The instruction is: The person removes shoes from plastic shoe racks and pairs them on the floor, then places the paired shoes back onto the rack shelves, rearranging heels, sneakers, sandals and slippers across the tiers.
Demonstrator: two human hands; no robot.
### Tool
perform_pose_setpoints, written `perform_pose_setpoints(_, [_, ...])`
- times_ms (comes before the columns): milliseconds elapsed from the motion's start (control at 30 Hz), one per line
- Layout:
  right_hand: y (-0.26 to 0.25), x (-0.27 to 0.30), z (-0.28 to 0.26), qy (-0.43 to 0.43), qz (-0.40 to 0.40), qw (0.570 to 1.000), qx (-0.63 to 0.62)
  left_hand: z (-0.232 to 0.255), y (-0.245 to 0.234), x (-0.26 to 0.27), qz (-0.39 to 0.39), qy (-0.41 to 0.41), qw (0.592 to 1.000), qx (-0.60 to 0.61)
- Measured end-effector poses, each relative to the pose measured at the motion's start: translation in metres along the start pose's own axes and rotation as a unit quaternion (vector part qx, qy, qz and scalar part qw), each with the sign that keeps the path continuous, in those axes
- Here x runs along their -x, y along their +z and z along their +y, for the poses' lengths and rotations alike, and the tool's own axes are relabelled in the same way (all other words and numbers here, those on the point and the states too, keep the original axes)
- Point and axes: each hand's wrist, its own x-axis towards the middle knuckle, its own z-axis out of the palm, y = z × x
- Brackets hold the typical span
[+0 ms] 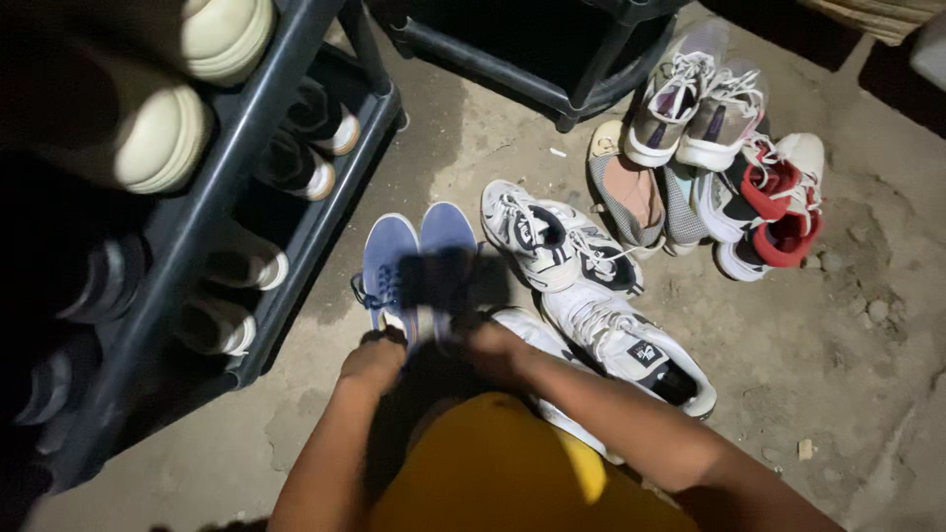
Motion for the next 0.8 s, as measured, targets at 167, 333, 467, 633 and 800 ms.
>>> perform_pose_setpoints(167, [-0.087, 0.057, -0.028, -0.230, -0.025, 0.966, 0.119, 0.033, -0.005, -0.012, 0.236, 0.206, 0.949, -0.027])
perform_pose_setpoints(333, [-0.198, 0.137, -0.054, 0.095, -0.053, 0.937, 0.333, 0.161, -0.004, -0.008, 0.119, 0.359, 0.923, 0.067])
perform_pose_setpoints(467, [-0.227, 0.198, -0.041, 0.176, -0.190, 0.896, 0.361, 0.273, 0.006, 0.031, -0.049, 0.393, 0.918, 0.028])
perform_pose_setpoints(633, [-0.181, 0.245, -0.005, 0.175, -0.183, 0.836, 0.486, 0.311, 0.009, 0.079, 0.006, 0.313, 0.945, 0.090])
perform_pose_setpoints(800, [-0.168, 0.254, -0.014, 0.231, -0.180, 0.817, 0.497, 0.296, -0.002, 0.089, 0.038, 0.228, 0.949, 0.217])
